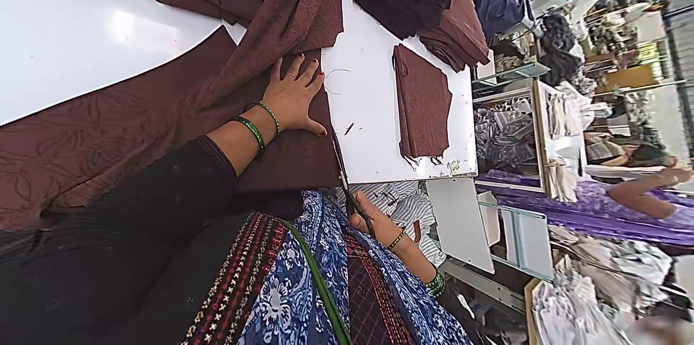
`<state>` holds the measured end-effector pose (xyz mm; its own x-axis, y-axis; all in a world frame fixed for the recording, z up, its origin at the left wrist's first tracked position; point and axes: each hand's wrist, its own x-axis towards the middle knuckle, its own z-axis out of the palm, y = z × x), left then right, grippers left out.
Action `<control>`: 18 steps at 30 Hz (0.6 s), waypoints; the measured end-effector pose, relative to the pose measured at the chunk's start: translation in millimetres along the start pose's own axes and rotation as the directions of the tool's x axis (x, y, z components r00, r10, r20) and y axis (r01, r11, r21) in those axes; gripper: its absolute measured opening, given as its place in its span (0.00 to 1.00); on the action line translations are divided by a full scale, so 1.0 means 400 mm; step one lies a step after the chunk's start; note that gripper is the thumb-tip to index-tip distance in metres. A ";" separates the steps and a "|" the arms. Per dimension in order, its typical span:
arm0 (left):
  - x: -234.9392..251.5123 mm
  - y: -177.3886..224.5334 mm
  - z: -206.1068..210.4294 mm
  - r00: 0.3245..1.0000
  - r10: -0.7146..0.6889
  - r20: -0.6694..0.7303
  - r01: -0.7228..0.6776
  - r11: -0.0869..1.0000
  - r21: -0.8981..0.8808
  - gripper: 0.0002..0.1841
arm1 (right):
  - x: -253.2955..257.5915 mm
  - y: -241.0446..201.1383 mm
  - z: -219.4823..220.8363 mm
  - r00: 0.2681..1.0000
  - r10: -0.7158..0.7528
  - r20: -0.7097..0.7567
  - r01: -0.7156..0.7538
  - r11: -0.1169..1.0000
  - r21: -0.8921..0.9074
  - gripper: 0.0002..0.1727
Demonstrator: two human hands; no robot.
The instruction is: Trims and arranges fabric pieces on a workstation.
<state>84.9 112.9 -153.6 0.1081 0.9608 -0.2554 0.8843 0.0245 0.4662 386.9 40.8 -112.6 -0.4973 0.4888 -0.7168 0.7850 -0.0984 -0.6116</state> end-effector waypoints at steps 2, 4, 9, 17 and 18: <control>0.000 0.001 -0.002 1.000 0.001 0.005 -0.001 1.000 0.001 0.68 | 0.005 -0.010 -0.004 1.000 0.009 -0.008 -0.009 0.999 -0.051 0.52; -0.001 0.002 -0.001 1.000 0.002 0.003 -0.002 1.000 -0.006 0.67 | 0.002 -0.019 0.003 0.998 -0.013 -0.065 0.010 0.999 -0.048 0.42; -0.002 -0.002 -0.002 1.000 0.004 -0.013 -0.005 1.000 -0.022 0.65 | -0.003 -0.013 0.030 0.981 -0.091 -0.174 0.100 0.994 0.042 0.31; 0.001 -0.003 -0.002 1.000 -0.013 -0.025 0.012 0.999 -0.040 0.65 | 0.018 -0.030 -0.016 1.000 0.002 -0.009 -0.002 1.000 0.032 0.57; 0.001 -0.002 -0.004 1.000 -0.016 -0.018 0.015 0.999 -0.038 0.66 | 0.023 -0.035 -0.014 1.000 -0.001 -0.026 0.003 0.998 0.069 0.55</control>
<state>83.6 113.5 -152.7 0.0859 0.9651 -0.2475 0.8678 0.0496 0.4944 373.3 51.5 -109.0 -0.4884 0.5108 -0.7075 0.7562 -0.1569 -0.6353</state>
